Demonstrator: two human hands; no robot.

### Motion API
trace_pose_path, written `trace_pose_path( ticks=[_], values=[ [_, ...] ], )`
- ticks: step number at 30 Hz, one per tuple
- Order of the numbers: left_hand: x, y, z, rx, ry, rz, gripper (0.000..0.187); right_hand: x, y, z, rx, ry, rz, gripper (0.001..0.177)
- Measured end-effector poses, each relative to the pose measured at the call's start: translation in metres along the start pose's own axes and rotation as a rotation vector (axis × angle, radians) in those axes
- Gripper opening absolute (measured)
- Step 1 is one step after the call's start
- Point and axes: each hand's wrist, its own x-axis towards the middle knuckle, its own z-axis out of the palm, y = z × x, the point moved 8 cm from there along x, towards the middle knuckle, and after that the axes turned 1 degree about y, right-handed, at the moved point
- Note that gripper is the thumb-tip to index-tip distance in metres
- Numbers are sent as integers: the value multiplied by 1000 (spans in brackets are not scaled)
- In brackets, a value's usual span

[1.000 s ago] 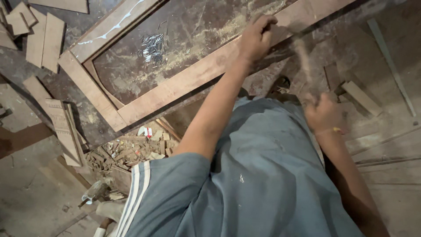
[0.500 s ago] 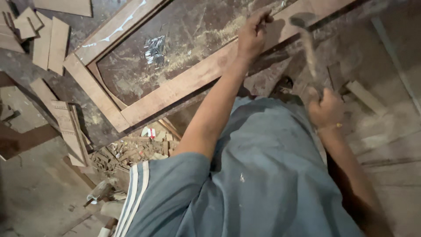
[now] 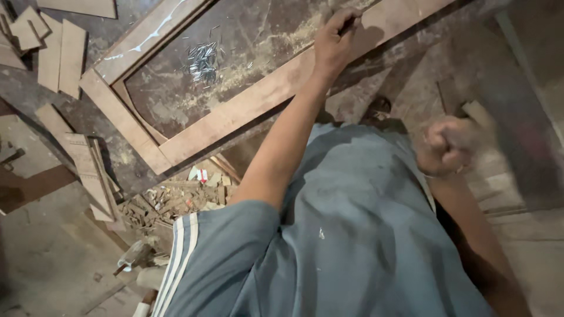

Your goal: The person uses a hammer to drive nails into a wooden frame placed on a workbench. They repeatedly pick up nails and strike them into the wood to secure the frame pieces together.

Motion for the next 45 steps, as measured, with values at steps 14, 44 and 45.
trace_pose_path(
  ticks=[14, 44, 45],
  values=[
    [22, 24, 12, 36, 10, 8, 29, 10, 4, -4, -114, -14, 112, 65],
    [33, 108, 81, 414, -347, 168, 15, 45, 8, -4, -171, -184, 357, 45],
    [33, 104, 82, 439, -367, 174, 16, 46, 5, -6, -166, -169, 327, 44]
  ],
)
